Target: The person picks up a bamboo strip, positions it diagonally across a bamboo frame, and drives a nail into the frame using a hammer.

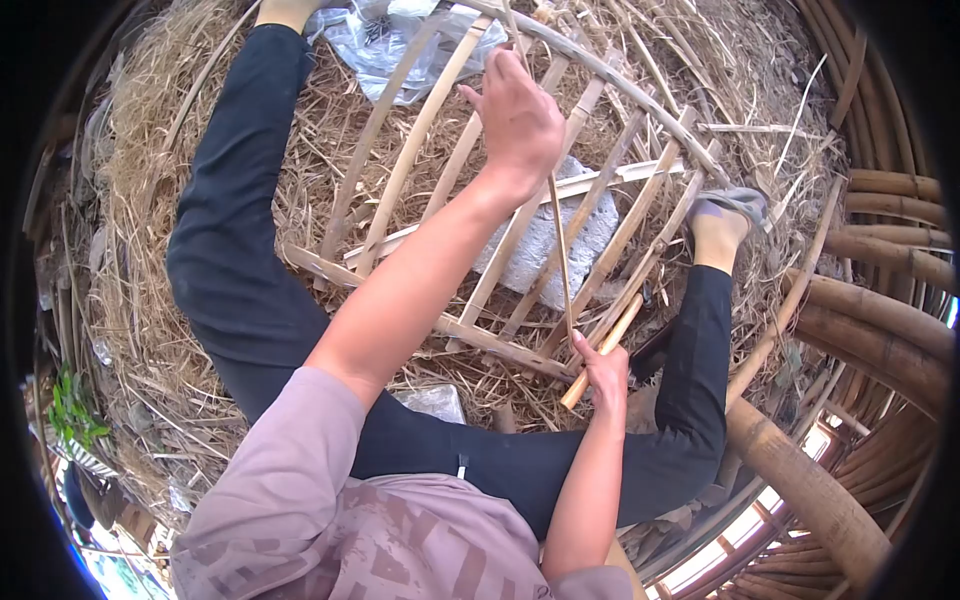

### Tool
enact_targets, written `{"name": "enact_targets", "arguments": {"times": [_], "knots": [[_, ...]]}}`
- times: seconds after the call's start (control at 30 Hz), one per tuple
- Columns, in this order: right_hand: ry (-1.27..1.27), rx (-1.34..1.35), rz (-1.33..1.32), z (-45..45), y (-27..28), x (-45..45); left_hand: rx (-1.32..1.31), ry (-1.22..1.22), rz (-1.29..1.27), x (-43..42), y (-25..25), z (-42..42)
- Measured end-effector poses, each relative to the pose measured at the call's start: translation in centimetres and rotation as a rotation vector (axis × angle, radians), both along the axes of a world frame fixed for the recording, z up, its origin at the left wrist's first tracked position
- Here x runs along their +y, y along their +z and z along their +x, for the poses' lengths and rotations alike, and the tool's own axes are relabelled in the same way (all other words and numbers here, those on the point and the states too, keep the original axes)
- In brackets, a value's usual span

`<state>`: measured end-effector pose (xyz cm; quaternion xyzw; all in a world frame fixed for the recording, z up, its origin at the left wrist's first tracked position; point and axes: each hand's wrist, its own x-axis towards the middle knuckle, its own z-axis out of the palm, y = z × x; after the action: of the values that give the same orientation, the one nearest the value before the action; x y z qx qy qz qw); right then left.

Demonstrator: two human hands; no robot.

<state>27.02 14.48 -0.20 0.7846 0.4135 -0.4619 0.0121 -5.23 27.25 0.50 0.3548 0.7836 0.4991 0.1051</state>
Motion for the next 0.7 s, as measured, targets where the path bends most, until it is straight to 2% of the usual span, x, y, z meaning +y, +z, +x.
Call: {"name": "enact_targets", "arguments": {"times": [0.13, 0.27, 0.43, 0.7], "knots": [[0.011, 0.001, -0.006, 0.2, 0.2, 0.1, 0.014, 0.017, -0.022, -0.1, -0.4, 0.0], [0.087, 0.008, 0.062, 0.1, -0.2, -0.3, 0.102, 0.063, -0.068, -0.3, -2.9, -0.2], [0.155, -0.101, 0.083, -0.4, -0.2, -0.4, 0.165, 0.076, -0.136, -1.1, -5.2, -1.2], [0.172, -0.156, 0.104, -0.8, 0.0, -0.5, 0.01, -0.002, -0.214, -1.4, -5.5, -1.9]]}}
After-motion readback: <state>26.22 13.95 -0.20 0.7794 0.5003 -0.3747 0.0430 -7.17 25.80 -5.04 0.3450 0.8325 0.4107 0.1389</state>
